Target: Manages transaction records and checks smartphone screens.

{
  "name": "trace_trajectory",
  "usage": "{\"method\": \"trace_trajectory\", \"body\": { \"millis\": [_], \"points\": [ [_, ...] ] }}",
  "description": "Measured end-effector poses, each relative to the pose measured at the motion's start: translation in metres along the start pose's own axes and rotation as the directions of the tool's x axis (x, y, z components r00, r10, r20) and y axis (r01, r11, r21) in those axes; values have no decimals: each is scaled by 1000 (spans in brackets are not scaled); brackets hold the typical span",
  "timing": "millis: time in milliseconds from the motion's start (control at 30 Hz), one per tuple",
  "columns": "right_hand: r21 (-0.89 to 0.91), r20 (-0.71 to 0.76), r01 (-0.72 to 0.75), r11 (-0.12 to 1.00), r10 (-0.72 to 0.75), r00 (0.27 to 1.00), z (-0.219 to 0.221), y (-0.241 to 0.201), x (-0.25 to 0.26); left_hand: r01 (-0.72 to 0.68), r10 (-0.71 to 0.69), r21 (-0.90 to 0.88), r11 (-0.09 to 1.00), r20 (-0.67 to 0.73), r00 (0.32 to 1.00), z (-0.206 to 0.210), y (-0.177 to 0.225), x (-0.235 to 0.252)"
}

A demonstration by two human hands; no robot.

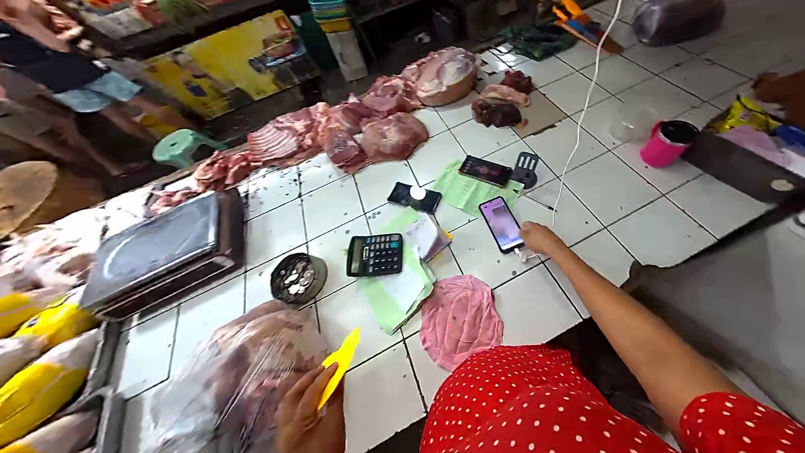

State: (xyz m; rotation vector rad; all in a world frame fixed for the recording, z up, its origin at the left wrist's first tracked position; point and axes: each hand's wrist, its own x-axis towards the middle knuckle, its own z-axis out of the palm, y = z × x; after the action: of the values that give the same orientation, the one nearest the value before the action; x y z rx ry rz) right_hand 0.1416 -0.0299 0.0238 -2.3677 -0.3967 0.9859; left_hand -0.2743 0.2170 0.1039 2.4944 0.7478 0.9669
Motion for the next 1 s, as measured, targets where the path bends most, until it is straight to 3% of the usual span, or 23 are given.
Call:
{"method": "trace_trajectory", "body": {
  "millis": [67, 133, 200, 300, 400, 467, 567, 733, 867, 933, 1000],
  "points": [
    [13, 49, 161, 987, -161, 986, 24, -5, -27, -54, 58, -57, 997, 68, 996, 28, 13, 9],
    [236, 230, 226, 945, -280, 932, 60, -17, -59, -103, 118, -118, 988, 129, 985, 59, 29, 17],
    [482, 400, 114, 869, -334, 854, 93, -28, -81, -166, 199, -184, 969, 180, 963, 87, 45, 26],
    [732, 492, -144, 666, -370, 788, 115, -40, -90, -246, 315, -264, 933, 264, 912, 117, 60, 34],
    [823, 509, -310, 475, -379, 773, 106, -45, -80, -314, 395, -258, 914, 386, 834, 136, 64, 34],
    [848, 486, -334, 411, -356, 798, 97, -50, -71, -320, 409, -261, 911, 457, 790, 145, 62, 32],
    [858, 457, -322, 401, -307, 835, 96, -55, -58, -280, 372, -248, 927, 528, 763, 151, 60, 31],
    [827, 459, -297, 477, -267, 847, 112, -50, -39, -247, 317, -199, 948, 629, 710, 154, 53, 36],
    [791, 480, -261, 553, -296, 826, 118, -44, -31, -15, 120, -158, 987, 678, 726, 150, 56, 41],
    [779, 493, -235, 582, -336, 803, 115, -44, -29, 166, -37, -132, 977, 666, 745, 153, 59, 43],
    [775, 507, -220, 593, -374, 776, 112, -47, -28, 408, -233, -121, 905, 661, 713, 157, 63, 46]
  ]
}}
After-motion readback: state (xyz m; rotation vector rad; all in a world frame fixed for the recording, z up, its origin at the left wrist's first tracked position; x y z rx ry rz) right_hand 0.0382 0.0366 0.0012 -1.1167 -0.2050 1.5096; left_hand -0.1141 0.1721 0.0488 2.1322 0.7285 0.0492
